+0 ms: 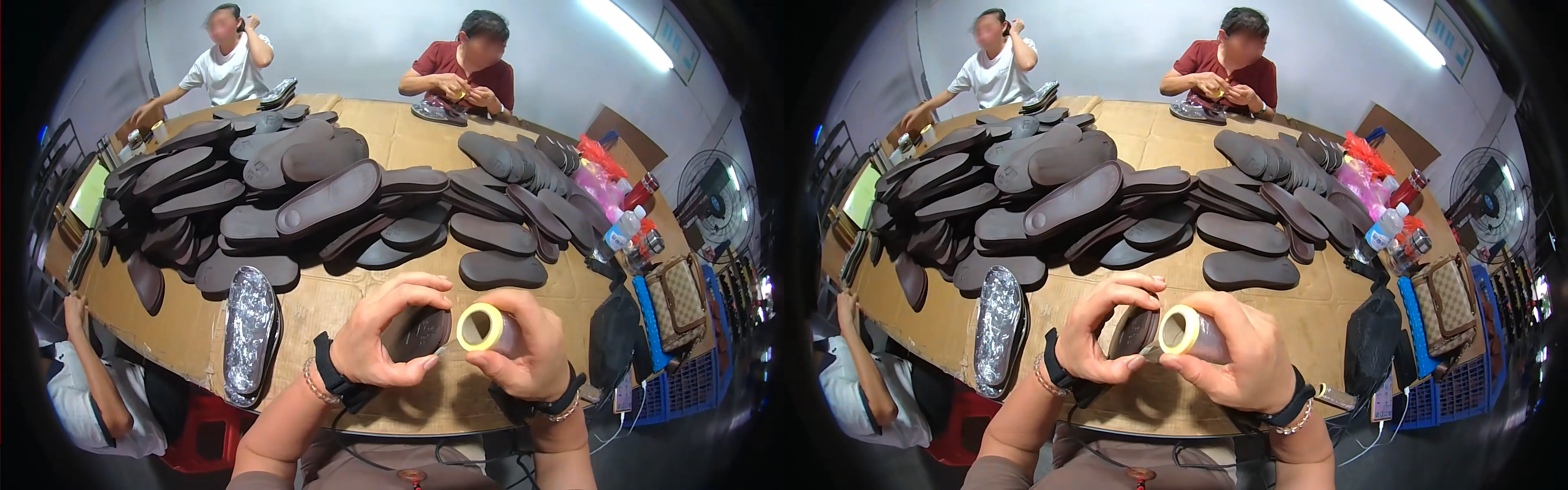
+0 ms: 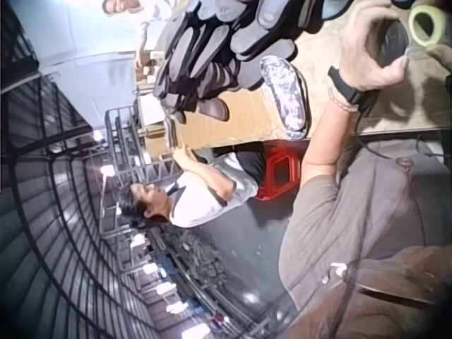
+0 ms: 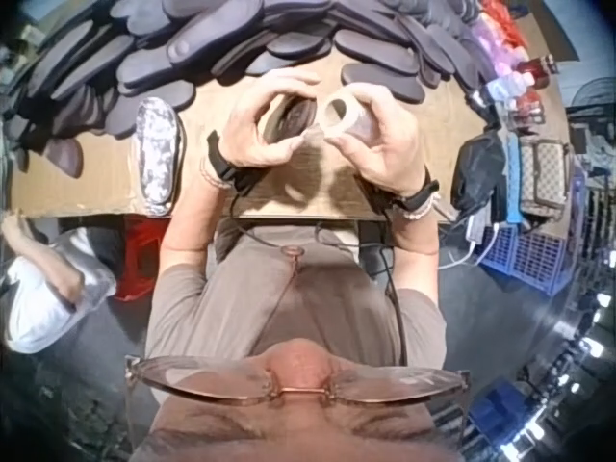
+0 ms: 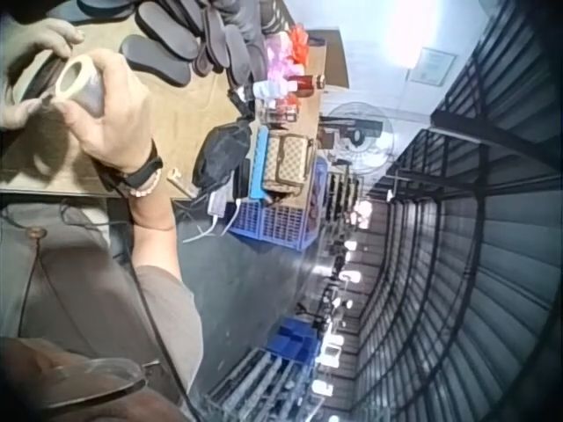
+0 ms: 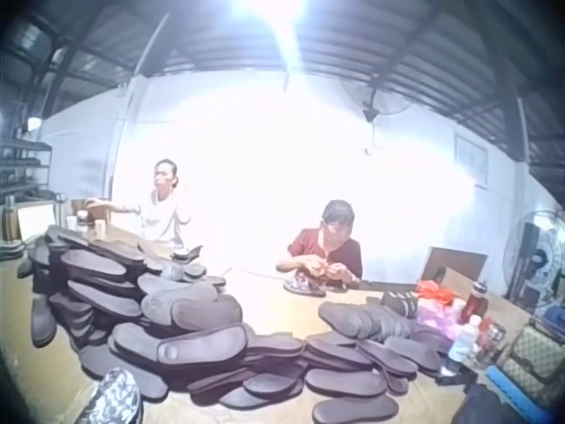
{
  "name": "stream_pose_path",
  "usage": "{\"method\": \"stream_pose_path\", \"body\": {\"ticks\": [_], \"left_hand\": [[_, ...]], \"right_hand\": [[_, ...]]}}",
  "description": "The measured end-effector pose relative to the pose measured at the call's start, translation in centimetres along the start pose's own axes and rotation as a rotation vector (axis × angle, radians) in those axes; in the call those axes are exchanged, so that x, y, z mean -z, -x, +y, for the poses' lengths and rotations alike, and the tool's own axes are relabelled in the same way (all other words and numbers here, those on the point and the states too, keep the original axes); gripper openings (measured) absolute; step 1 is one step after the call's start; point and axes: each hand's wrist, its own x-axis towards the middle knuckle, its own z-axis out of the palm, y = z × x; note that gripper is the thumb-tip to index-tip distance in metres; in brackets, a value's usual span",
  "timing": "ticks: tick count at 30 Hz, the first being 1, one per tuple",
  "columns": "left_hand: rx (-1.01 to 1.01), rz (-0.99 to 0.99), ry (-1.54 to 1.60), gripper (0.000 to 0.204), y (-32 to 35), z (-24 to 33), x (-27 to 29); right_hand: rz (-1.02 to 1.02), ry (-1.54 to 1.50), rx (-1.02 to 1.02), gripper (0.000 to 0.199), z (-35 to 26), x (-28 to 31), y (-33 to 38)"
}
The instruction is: Assembling shoe soles by wrapping components in plastic and applying adhesive tape to edges.
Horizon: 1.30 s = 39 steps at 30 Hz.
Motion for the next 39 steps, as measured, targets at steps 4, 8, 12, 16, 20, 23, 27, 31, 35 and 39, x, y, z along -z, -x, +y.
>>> {"method": "stream_pose_path", "body": {"ticks": [4, 8, 12, 16, 20, 23, 27, 31, 35, 39], "left_hand": [[-0.017, -0.014, 0.062, 0.057, 0.3, -0.3, -0.2], [-0.025, -0.004, 0.066, 0.057, 0.8, -0.3, -0.3], [-0.021, 0.007, 0.058, 0.057, 0.8, -0.2, 0.0], [-0.02, 0.013, 0.065, 0.057, 1.0, -0.3, 0.1], [-0.045, -0.022, 0.076, 0.06, 0.9, -0.2, 0.3], [-0.048, -0.024, 0.079, 0.058, 0.8, -0.1, 0.1], [-0.062, -0.034, 0.089, 0.06, 0.9, -0.1, -0.1], [0.08, 0.018, 0.213, 0.061, 1.5, 0.6, -1.0], [0.298, 0.055, 0.192, 0.059, 1.4, 2.9, -1.5], [0.352, 0.024, 0.154, 0.062, 1.4, 4.6, -1.4]], "right_hand": [[0.255, 0.039, 0.162, 0.059, -0.9, -0.5, 0.1], [0.381, 0.166, 0.151, 0.061, 0.0, -1.6, -0.3], [0.387, 0.161, 0.107, 0.058, 0.2, -2.1, -0.6], [0.372, 0.163, 0.077, 0.058, 0.2, -2.5, -0.9], [0.355, 0.119, 0.015, 0.057, 0.6, -2.7, -0.6], [0.34, 0.11, -0.016, 0.056, 0.6, -2.8, -0.4], [0.328, 0.108, -0.013, 0.055, 0.2, -3.0, -0.5], [0.284, 0.051, -0.094, 0.051, -0.4, -3.2, -0.3], [0.116, 0.111, -0.057, 0.048, -1.1, -2.4, -0.4], [-0.009, -0.023, -0.224, 0.046, -2.0, -1.1, 0.4]]}}
